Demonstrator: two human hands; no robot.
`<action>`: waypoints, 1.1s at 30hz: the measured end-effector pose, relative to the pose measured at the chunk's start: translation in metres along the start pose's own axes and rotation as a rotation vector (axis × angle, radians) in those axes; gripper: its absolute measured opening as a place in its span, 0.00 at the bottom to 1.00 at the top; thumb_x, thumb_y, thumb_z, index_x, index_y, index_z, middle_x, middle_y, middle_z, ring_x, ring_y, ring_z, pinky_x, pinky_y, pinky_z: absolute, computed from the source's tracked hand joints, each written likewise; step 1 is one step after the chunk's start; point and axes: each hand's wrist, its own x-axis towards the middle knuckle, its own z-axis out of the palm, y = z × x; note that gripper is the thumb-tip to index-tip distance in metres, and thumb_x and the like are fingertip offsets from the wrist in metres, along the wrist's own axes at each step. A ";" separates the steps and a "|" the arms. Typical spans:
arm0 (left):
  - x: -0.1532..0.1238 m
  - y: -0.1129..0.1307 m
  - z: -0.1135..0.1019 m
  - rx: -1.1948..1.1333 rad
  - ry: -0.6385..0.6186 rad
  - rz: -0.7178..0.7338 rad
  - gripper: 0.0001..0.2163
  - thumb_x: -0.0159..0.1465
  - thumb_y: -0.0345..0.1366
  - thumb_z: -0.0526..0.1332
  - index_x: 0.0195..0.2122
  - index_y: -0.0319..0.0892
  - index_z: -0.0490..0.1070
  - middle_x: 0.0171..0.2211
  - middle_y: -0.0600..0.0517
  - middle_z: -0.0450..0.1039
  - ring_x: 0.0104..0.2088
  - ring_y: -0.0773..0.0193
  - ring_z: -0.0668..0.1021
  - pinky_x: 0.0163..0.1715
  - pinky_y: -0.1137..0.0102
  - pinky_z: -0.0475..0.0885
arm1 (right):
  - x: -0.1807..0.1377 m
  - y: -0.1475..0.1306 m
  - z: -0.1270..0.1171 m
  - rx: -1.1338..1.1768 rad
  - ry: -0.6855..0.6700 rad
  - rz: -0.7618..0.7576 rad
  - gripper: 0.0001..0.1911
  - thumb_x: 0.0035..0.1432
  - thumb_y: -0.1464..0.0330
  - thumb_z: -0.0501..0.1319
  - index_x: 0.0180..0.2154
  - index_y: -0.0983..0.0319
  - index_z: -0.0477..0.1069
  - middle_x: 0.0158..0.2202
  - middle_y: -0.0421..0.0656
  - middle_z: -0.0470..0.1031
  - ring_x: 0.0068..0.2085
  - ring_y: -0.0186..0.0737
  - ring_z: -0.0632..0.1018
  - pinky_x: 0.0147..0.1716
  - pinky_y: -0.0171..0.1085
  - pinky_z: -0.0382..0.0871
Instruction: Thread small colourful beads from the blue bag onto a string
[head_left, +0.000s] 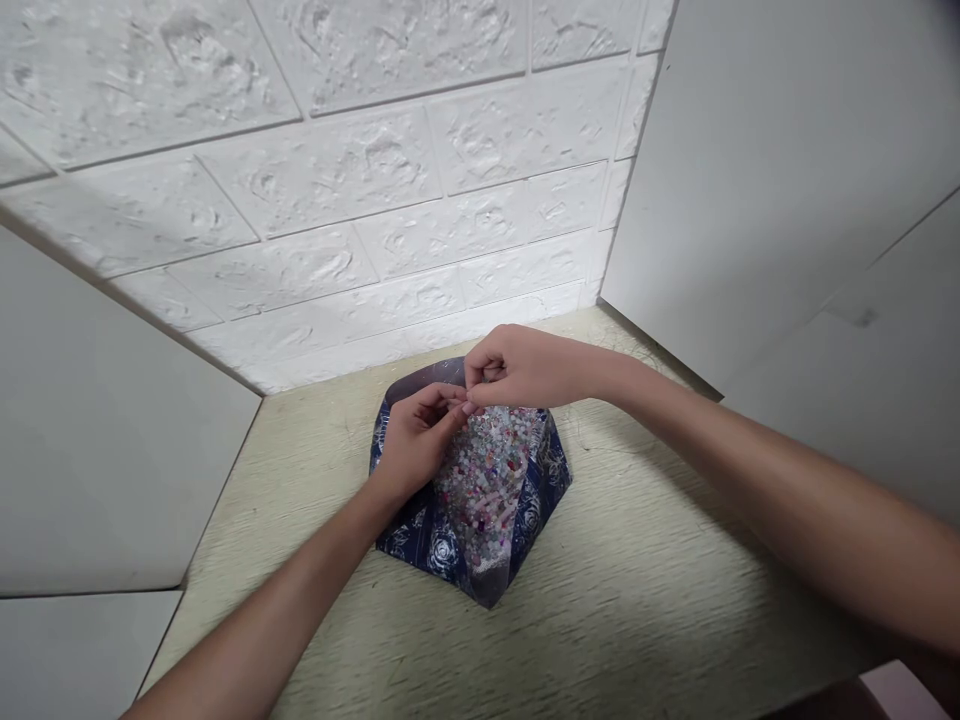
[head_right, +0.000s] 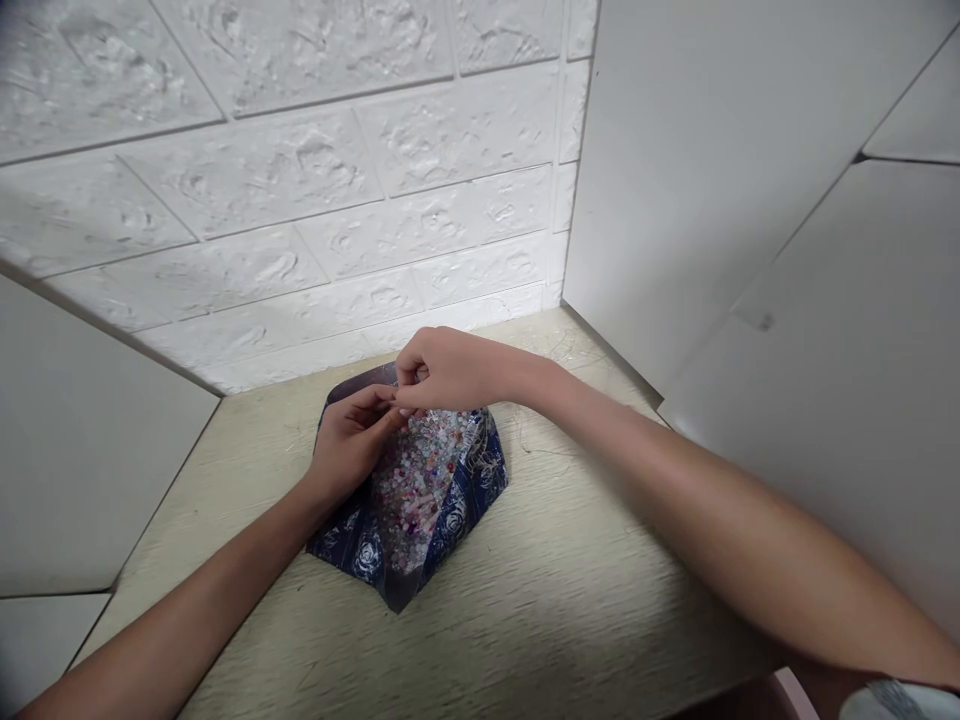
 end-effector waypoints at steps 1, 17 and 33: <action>0.000 0.001 0.000 -0.029 0.021 0.005 0.08 0.56 0.38 0.67 0.32 0.39 0.75 0.26 0.52 0.74 0.26 0.68 0.72 0.27 0.73 0.66 | 0.000 0.000 0.000 0.001 0.004 0.004 0.11 0.55 0.67 0.57 0.22 0.63 0.67 0.20 0.35 0.62 0.22 0.27 0.59 0.22 0.33 0.51; -0.003 0.003 0.000 -0.125 0.082 0.046 0.07 0.54 0.34 0.70 0.35 0.45 0.80 0.28 0.54 0.79 0.25 0.72 0.76 0.28 0.77 0.72 | 0.000 -0.001 0.000 -0.024 0.027 0.059 0.14 0.54 0.70 0.57 0.19 0.62 0.58 0.18 0.34 0.55 0.21 0.27 0.54 0.20 0.33 0.46; -0.002 0.003 0.002 -0.143 0.098 0.060 0.06 0.51 0.31 0.71 0.30 0.43 0.79 0.25 0.55 0.78 0.25 0.73 0.76 0.27 0.79 0.71 | 0.000 0.004 0.003 -0.078 0.020 0.055 0.12 0.53 0.69 0.58 0.19 0.63 0.62 0.18 0.35 0.57 0.21 0.28 0.54 0.21 0.34 0.46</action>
